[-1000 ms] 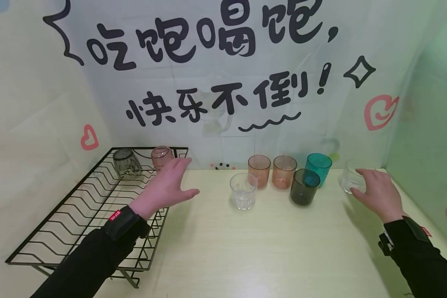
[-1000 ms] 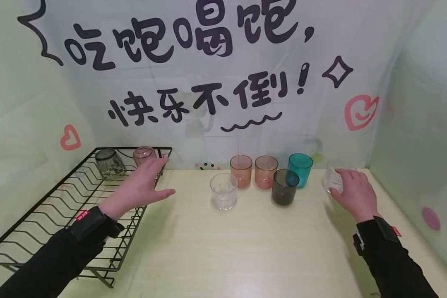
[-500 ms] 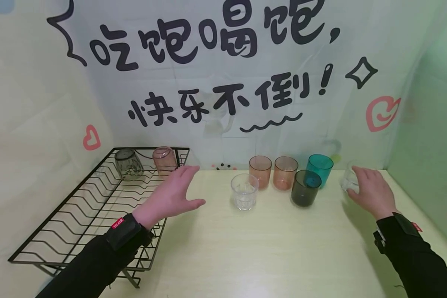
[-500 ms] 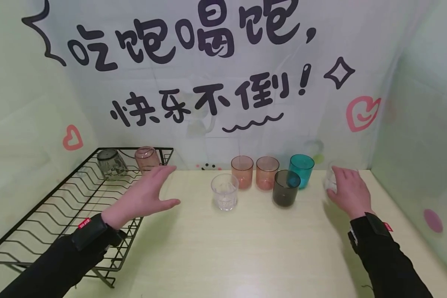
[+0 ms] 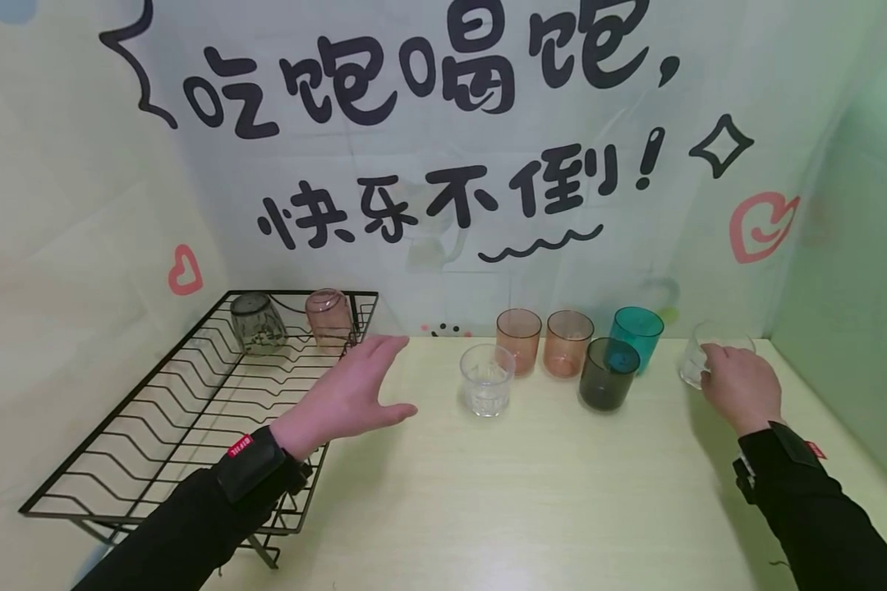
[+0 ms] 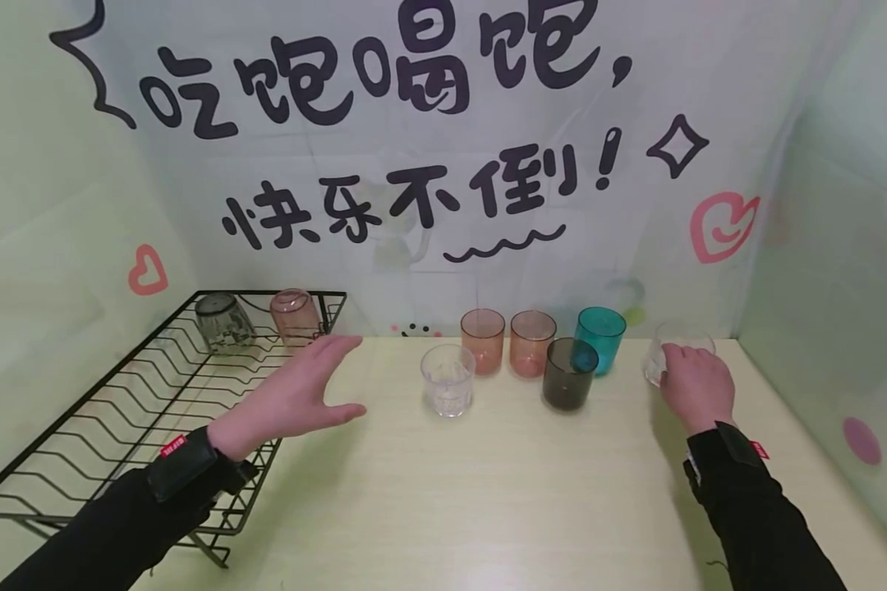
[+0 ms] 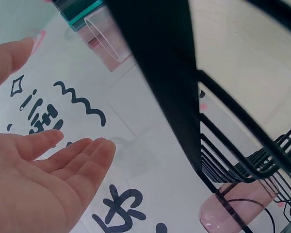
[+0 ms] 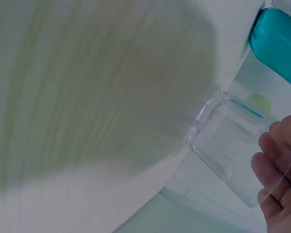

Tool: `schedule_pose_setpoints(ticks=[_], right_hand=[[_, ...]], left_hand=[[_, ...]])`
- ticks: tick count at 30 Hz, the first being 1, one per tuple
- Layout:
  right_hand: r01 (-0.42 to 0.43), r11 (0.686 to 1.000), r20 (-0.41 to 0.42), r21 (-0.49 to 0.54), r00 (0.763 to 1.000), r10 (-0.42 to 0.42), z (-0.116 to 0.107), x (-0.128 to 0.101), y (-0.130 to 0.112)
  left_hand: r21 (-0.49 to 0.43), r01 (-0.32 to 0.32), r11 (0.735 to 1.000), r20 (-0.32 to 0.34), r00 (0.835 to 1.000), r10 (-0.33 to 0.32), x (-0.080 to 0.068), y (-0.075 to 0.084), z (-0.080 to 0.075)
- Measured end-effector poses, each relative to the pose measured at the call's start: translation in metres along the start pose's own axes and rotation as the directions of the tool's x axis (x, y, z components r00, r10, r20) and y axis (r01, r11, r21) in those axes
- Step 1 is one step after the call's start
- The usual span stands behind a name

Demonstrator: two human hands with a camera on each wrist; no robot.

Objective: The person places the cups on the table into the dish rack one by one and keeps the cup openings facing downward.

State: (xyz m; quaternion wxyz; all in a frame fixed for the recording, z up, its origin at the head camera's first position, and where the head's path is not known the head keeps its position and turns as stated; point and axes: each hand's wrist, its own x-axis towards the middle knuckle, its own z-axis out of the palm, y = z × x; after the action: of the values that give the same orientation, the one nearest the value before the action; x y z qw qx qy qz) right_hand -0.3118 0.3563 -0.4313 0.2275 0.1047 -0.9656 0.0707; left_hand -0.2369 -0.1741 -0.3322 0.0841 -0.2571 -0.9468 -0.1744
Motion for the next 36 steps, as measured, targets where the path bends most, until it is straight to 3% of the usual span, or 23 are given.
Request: schedule_pose_setpoints(ticks=[9, 25, 36], right_hand=[[-0.077, 0.996, 0.026, 0.035, 0.997, 0.077, -0.001, -0.003, 0.001], [-0.07, 0.995, 0.058, 0.075, 0.996, 0.066, -0.006, -0.01, -0.001], [-0.078, 0.992, 0.082, 0.103, 0.994, 0.069, -0.007, -0.021, 0.001]], left_hand=[[-0.006, 0.002, 1.0, 0.006, 1.0, -0.002, 0.0, 0.002, 0.0], [-0.02, -0.024, 1.0, -0.012, 1.0, 0.023, -0.002, 0.005, -0.002], [-0.025, 0.007, 1.0, -0.001, 1.0, -0.007, -0.005, 0.006, -0.008]])
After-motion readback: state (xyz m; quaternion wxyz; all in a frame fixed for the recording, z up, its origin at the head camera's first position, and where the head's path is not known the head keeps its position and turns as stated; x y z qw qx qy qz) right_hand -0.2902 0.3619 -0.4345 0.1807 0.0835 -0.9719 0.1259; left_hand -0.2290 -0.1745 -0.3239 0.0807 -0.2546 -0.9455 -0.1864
